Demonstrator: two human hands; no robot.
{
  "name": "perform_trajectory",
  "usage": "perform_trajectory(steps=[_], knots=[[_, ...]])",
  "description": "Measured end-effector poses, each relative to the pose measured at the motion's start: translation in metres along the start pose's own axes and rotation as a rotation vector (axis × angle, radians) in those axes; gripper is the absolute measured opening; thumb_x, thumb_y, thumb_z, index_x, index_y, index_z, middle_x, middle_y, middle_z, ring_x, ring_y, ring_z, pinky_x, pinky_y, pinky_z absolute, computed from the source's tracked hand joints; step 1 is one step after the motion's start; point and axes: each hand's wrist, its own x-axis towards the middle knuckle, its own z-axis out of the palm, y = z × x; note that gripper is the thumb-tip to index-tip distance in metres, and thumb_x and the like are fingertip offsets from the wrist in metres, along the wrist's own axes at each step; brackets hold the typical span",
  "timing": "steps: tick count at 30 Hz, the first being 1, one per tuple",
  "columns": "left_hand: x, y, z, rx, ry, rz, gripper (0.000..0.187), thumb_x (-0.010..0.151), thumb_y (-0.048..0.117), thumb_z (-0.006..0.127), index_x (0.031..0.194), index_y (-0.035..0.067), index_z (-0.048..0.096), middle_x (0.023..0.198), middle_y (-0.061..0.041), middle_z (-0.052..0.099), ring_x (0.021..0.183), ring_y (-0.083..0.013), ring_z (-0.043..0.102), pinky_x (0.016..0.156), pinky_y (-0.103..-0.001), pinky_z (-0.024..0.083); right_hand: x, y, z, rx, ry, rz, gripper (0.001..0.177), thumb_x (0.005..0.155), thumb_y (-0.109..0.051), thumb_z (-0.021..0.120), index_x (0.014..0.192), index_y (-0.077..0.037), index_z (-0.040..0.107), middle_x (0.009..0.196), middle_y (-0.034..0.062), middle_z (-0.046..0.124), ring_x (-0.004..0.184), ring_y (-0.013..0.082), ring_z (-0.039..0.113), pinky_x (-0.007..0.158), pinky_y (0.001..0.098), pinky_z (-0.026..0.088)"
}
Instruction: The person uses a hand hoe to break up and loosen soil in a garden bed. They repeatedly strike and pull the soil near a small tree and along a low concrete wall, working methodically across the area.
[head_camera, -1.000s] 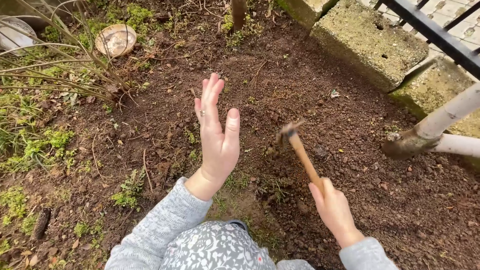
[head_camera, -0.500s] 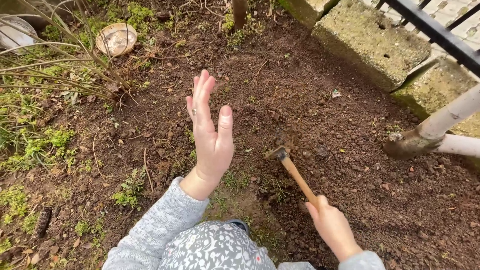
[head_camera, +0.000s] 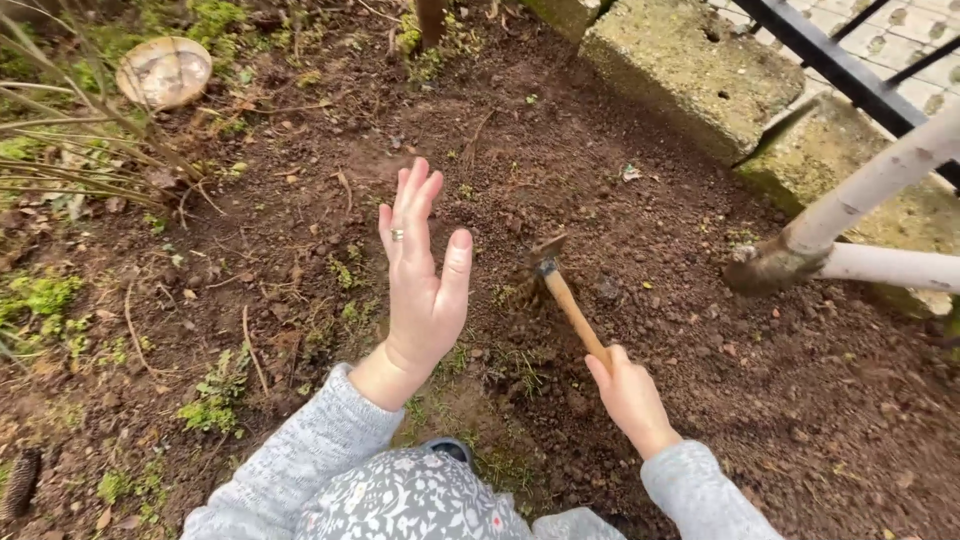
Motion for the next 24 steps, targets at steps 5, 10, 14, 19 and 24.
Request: perform_trajectory(steps=[5, 10, 14, 19, 24], knots=[[-0.009, -0.021, 0.004, 0.107, -0.07, 0.015, 0.053, 0.109, 0.025, 0.048, 0.155, 0.002, 0.032, 0.165, -0.021, 0.022, 0.155, -0.0405, 0.011, 0.12, -0.06, -0.008, -0.005, -0.011, -0.009, 0.224, 0.155, 0.01, 0.042, 0.107, -0.041, 0.044, 0.121, -0.003, 0.053, 0.087, 0.0255, 0.072, 0.072, 0.0299, 0.075, 0.061, 0.0379, 0.061], [-0.009, -0.034, 0.015, 0.236, -0.165, 0.062, 0.056, 0.108, 0.023, 0.053, 0.155, 0.001, 0.033, 0.165, -0.023, 0.021, 0.154, -0.0437, 0.01, 0.118, -0.064, -0.004, 0.011, -0.021, -0.002, 0.314, 0.331, 0.015, 0.037, 0.11, -0.036, 0.04, 0.117, 0.0, 0.048, 0.086, 0.0296, 0.069, 0.072, 0.0357, 0.073, 0.058, 0.0424, 0.057], [-0.008, -0.04, 0.019, 0.433, -0.265, 0.078, 0.059, 0.108, 0.029, 0.052, 0.154, -0.002, 0.033, 0.165, -0.026, 0.02, 0.154, -0.0437, 0.008, 0.119, -0.062, 0.0, 0.002, -0.024, 0.015, 0.348, 0.044, 0.101, 0.051, 0.106, -0.041, 0.04, 0.128, 0.003, 0.052, 0.1, 0.0286, 0.071, 0.086, 0.0304, 0.075, 0.067, 0.0421, 0.06], [-0.013, -0.043, 0.021, 0.47, -0.338, 0.073, 0.061, 0.107, 0.032, 0.051, 0.154, -0.004, 0.035, 0.164, -0.027, 0.022, 0.154, -0.0425, 0.012, 0.119, -0.061, 0.003, -0.015, -0.015, -0.004, 0.37, -0.026, 0.085, 0.05, 0.105, -0.039, 0.042, 0.127, 0.003, 0.056, 0.098, 0.0267, 0.073, 0.083, 0.0304, 0.075, 0.066, 0.0427, 0.059], [0.007, -0.022, 0.023, 0.522, -0.416, 0.217, 0.062, 0.102, 0.029, 0.062, 0.149, -0.007, 0.043, 0.16, -0.033, 0.029, 0.15, -0.0488, 0.02, 0.118, -0.064, 0.01, 0.026, -0.021, -0.038, 0.58, 0.46, 0.072, 0.043, 0.108, -0.035, 0.041, 0.112, 0.006, 0.049, 0.082, 0.0278, 0.062, 0.072, 0.0331, 0.064, 0.062, 0.0465, 0.05]])
